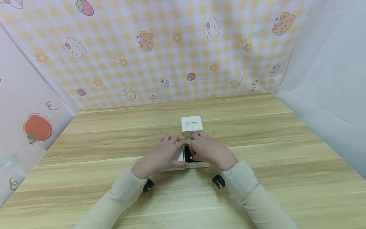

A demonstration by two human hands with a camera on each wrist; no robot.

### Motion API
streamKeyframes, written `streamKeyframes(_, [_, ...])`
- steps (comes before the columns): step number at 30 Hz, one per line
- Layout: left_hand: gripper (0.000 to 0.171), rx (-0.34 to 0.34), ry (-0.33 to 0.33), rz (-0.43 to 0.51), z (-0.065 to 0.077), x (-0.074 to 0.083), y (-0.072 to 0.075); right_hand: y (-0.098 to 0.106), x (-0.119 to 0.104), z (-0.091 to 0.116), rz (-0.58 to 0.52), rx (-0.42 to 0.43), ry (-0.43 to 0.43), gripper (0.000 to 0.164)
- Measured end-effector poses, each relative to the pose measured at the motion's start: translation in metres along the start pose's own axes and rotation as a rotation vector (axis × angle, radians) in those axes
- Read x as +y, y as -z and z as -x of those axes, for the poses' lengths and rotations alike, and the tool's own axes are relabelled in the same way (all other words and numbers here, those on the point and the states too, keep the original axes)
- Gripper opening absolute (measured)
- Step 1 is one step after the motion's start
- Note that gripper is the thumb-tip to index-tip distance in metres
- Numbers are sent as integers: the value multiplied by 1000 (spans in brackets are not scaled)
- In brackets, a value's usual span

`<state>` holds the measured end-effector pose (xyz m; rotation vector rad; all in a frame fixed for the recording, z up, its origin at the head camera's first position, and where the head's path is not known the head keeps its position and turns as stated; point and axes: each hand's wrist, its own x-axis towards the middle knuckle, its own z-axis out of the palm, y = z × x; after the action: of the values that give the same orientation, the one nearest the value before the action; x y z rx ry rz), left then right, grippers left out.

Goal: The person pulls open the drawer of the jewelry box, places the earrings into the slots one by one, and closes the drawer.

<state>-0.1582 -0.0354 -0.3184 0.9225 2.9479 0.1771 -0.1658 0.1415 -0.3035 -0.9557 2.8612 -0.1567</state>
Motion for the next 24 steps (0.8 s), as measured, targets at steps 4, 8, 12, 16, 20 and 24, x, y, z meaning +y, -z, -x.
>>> streamKeyframes(4, [72, -1, 2, -6, 0, 0, 0, 4, 2, 1, 4, 15, 7, 12])
streamKeyframes(8, [74, -4, 2, -12, 0, -1, 0, 10, 6, 3, -10, 31, 10, 10])
streamKeyframes(12, [74, -10, 3, 1, 0, -1, 0, 16, 10, 5, -65, 10, -15, 16])
streamKeyframes(16, [75, -14, 2, 15, 0, -2, 0, 23, 13, 8, -150, -41, -65, 33])
streamKeyframes(20, [78, -31, 1, 27, 1, -2, 1, 26, 15, 13, -213, -96, -114, 51])
streamKeyframes(24, [83, -46, -3, 44, 1, -4, 2, 27, 18, 16, -248, -121, -149, 60])
